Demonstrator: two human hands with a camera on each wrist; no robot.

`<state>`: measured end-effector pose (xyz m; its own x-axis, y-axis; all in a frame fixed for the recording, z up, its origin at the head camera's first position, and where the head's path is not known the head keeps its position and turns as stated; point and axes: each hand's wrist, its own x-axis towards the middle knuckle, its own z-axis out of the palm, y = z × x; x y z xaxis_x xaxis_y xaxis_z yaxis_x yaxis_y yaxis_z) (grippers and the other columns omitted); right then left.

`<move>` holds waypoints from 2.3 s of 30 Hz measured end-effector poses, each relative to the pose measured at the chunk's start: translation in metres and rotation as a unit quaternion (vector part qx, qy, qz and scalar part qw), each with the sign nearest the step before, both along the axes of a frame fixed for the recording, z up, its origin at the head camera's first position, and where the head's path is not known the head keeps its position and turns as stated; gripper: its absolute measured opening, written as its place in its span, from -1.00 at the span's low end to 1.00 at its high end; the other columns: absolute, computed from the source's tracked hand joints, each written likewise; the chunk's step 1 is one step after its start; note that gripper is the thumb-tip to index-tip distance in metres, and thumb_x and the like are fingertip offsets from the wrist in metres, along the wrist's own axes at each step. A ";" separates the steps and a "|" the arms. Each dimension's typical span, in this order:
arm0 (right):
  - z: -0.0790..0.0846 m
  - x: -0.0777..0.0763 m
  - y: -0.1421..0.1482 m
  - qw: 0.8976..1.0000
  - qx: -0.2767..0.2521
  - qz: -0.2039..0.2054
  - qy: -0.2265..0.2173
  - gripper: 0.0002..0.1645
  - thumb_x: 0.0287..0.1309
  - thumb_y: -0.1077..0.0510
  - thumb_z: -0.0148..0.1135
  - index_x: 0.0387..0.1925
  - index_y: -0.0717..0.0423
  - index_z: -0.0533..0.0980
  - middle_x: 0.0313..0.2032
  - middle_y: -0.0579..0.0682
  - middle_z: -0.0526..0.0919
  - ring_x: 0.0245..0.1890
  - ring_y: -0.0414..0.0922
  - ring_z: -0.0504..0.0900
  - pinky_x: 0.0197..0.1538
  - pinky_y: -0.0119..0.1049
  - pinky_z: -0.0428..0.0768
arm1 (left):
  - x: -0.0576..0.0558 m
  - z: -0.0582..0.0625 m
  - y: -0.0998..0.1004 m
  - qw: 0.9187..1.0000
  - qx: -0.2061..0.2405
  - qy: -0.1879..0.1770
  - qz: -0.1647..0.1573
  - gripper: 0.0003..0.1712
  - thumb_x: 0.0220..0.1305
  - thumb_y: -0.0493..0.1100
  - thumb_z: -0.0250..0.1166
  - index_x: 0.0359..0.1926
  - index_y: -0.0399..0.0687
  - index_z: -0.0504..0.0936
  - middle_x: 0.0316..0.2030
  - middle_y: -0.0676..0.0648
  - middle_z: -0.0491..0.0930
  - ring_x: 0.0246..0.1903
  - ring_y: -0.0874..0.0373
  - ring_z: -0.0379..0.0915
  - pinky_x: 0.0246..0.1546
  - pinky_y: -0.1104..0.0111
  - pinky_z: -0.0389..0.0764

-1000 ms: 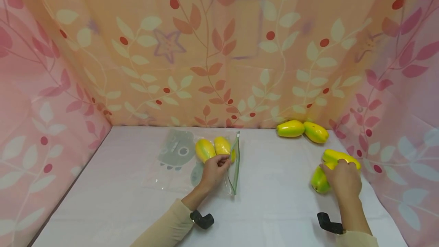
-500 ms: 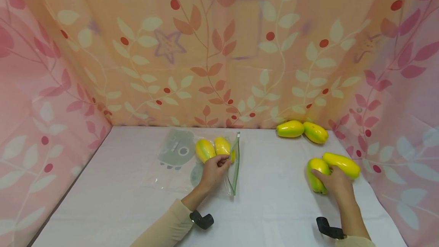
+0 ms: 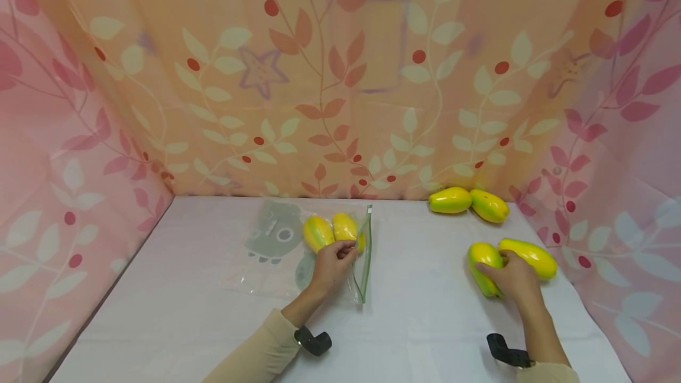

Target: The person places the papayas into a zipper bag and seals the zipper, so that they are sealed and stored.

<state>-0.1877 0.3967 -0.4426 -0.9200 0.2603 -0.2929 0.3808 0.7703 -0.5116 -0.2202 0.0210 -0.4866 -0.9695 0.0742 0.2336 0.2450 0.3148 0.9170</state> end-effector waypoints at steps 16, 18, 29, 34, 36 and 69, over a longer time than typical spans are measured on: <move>0.006 -0.021 -0.036 0.998 0.015 0.055 0.021 0.25 0.06 -0.48 0.17 0.34 0.48 0.11 0.15 0.57 0.31 0.01 0.34 0.42 0.02 0.15 0.56 | 0.002 0.002 0.001 1.000 0.004 -0.003 -0.003 -0.77 0.24 -0.25 0.31 -0.11 -0.27 0.70 -0.37 -0.09 0.70 -0.45 0.35 0.46 -0.37 0.58 0.53; 0.005 -0.025 -0.043 0.998 0.014 0.060 0.024 0.23 0.07 -0.47 0.18 0.34 0.46 0.12 0.16 0.56 0.32 0.01 0.34 0.43 0.01 0.13 0.58 | 0.002 0.002 0.001 1.000 0.006 -0.002 -0.001 -0.77 0.24 -0.25 0.31 -0.12 -0.28 0.70 -0.37 -0.09 0.70 -0.45 0.35 0.45 -0.38 0.58 0.52; 0.002 -0.045 -0.085 0.994 -0.003 0.095 0.047 0.11 0.09 -0.38 0.24 0.34 0.37 0.19 0.15 0.50 0.40 0.02 0.28 0.48 -0.03 0.02 0.63 | 0.004 0.002 0.001 1.000 0.000 -0.004 -0.004 -0.77 0.24 -0.24 0.31 -0.12 -0.28 0.70 -0.37 -0.08 0.70 -0.46 0.37 0.44 -0.38 0.58 0.53; 0.002 -0.053 -0.102 0.993 -0.018 0.103 0.054 0.06 0.07 -0.35 0.29 0.32 0.34 0.23 0.12 0.45 0.44 -0.01 0.23 0.49 -0.08 -0.06 0.65 | 0.004 0.003 0.001 1.000 -0.005 -0.003 -0.002 -0.77 0.23 -0.25 0.31 -0.11 -0.28 0.70 -0.37 -0.08 0.70 -0.45 0.36 0.45 -0.38 0.57 0.54; 0.000 -0.055 -0.107 0.992 -0.025 0.106 0.057 0.05 0.07 -0.33 0.30 0.32 0.32 0.24 0.11 0.44 0.45 -0.02 0.21 0.50 -0.09 -0.09 0.66 | 0.004 0.003 0.001 1.000 -0.005 -0.007 -0.002 -0.76 0.24 -0.24 0.31 -0.11 -0.28 0.70 -0.36 -0.08 0.70 -0.45 0.37 0.45 -0.38 0.58 0.53; -0.019 -0.078 -0.182 0.976 -0.095 0.168 0.097 -0.09 0.00 -0.33 0.36 0.21 0.20 0.41 0.01 0.26 0.61 -0.04 0.08 0.59 -0.06 -0.08 0.66 | 0.002 0.007 0.007 1.000 -0.015 0.004 -0.015 -0.75 0.27 -0.22 0.28 -0.09 -0.29 0.69 -0.32 -0.10 0.72 -0.41 0.31 0.52 -0.37 0.57 0.54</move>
